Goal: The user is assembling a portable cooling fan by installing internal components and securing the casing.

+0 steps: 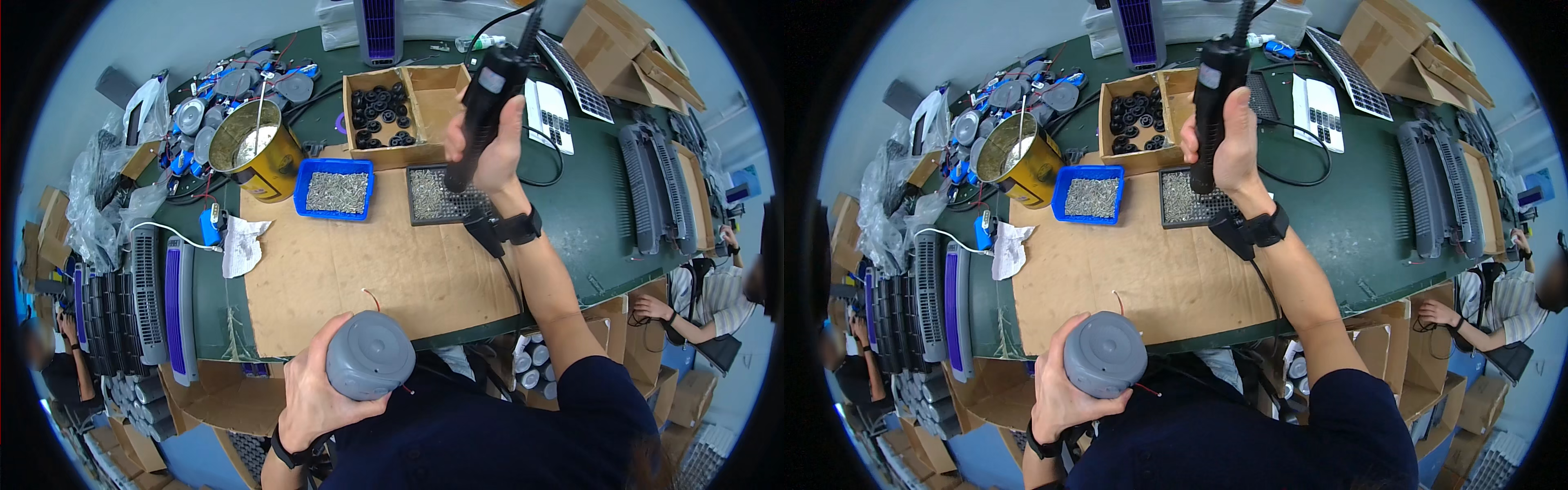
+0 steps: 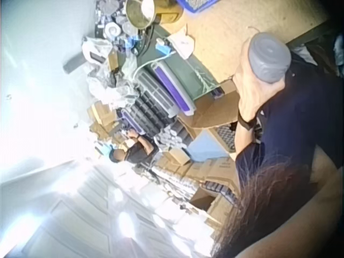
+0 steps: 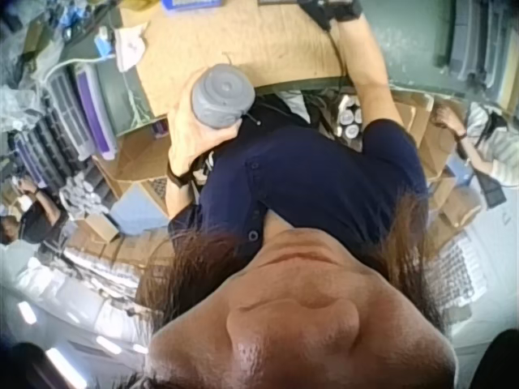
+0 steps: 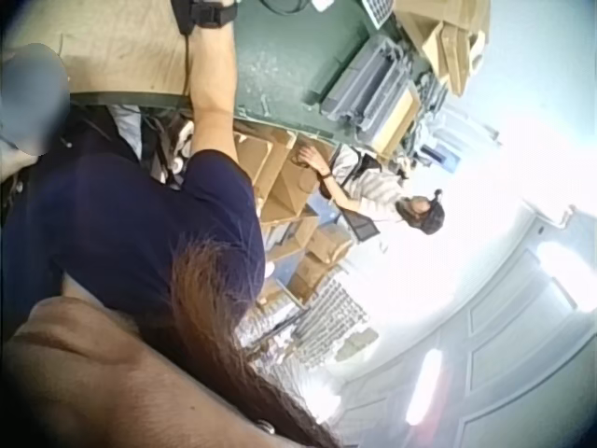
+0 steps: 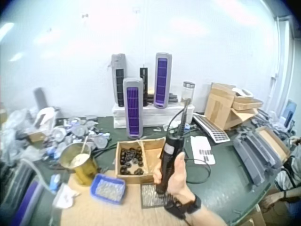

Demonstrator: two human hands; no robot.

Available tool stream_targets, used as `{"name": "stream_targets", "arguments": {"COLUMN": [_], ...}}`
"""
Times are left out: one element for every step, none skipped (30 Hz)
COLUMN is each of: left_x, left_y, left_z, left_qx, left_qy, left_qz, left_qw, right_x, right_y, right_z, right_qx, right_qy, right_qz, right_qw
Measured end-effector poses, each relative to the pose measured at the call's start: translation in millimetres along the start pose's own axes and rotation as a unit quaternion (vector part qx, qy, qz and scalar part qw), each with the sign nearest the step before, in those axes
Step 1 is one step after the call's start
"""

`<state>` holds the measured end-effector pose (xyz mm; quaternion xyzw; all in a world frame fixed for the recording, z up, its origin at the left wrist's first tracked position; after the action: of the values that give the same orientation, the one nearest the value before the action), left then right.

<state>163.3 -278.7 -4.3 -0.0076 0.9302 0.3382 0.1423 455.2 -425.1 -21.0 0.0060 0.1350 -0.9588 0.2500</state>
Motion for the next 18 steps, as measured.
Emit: {"name": "stream_targets", "arguments": {"left_x": [0.7, 1.0, 1.3, 1.4, 2.5, 0.8, -0.1, -1.6, -3.2, -4.8, -5.3, -6.0, -5.1, -4.2, -3.5, -2.9, -2.6, -1.9], "left_y": [0.5, 0.7, 0.2, -0.3, 0.2, 0.7, 0.9, -0.1, -0.5, -1.3, -1.8, -2.4, -2.7, -2.8, -3.1, -3.3, -3.2, -3.2], "left_z": [-0.7, 0.3, 1.4, 2.7, 4.0, 3.3, 2.3, 3.5, 4.3, 3.8, 3.0, 4.5, 5.7, 5.9, 5.7, 6.0, 5.8, 5.5], "left_qx": [-0.001, -0.003, 0.001, 0.004, -0.001, 0.001, 0.005, 0.006, 0.001, 0.004, 0.008, 0.008, 0.005, 0.007, 0.011, 0.008, 0.005, 0.003], "left_qy": [-0.001, 0.002, 0.005, 0.009, 0.020, 0.020, 0.020, 0.016, 0.024, 0.016, 0.007, 0.006, 0.012, 0.009, 0.005, 0.008, 0.006, 0.004], "left_qz": [-0.001, -0.003, -0.002, -0.002, -0.007, -0.008, -0.007, -0.008, -0.006, -0.009, -0.012, -0.013, -0.012, -0.014, -0.016, -0.015, -0.016, -0.016], "left_qw": [1.000, 1.000, 1.000, 1.000, 1.000, 1.000, 1.000, 1.000, 1.000, 1.000, 1.000, 1.000, 1.000, 1.000, 1.000, 1.000, 1.000, 1.000], "right_x": [1.4, 3.6, 6.9, 11.7, 17.8, 23.6, 31.6, 42.3, 51.5, 57.0, 63.0, 68.1, 70.6, 74.1, 79.2, 83.4, 86.4, 89.0], "right_y": [0.5, -0.4, -0.8, -1.7, -7.5, -9.5, -13.8, -21.0, -29.5, -38.8, -49.1, -60.5, -68.8, -75.5, -82.4, -88.6, -91.8, -94.1], "right_z": [4.0, 12.2, 21.8, 32.6, 43.7, 50.7, 58.7, 69.3, 76.9, 79.1, 81.4, 81.6, 79.2, 75.3, 72.1, 70.3, 69.2, 67.1], "right_qx": [-0.022, -0.052, -0.067, -0.061, -0.057, -0.098, -0.172, -0.214, -0.253, -0.297, -0.340, -0.378, -0.397, -0.405, -0.412, -0.407, -0.410, -0.403], "right_qy": [0.001, 0.004, 0.021, 0.039, 0.053, 0.059, 0.069, 0.081, 0.105, 0.089, 0.074, 0.035, 0.015, -0.006, -0.026, -0.036, -0.037, -0.047], "right_qz": [-0.007, -0.005, 0.008, 0.013, -0.004, 0.007, 0.057, 0.103, 0.157, 0.199, 0.239, 0.270, 0.306, 0.306, 0.305, 0.289, 0.289, 0.281], "right_qw": [1.000, 0.999, 0.998, 0.997, 0.997, 0.993, 0.981, 0.968, 0.949, 0.930, 0.906, 0.885, 0.865, 0.861, 0.858, 0.866, 0.864, 0.870]}}
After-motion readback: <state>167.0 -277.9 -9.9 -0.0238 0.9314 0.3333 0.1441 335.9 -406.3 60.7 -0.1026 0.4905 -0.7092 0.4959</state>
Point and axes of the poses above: each hand's wrist, its own x-axis away from the middle knuckle, its own y-axis out of the back of the hand, z = x × y, the point moved 5 cm from there along -x, towards the middle knuckle, and after that the axes turned 15 degrees about -y, right-handed, at the moved point
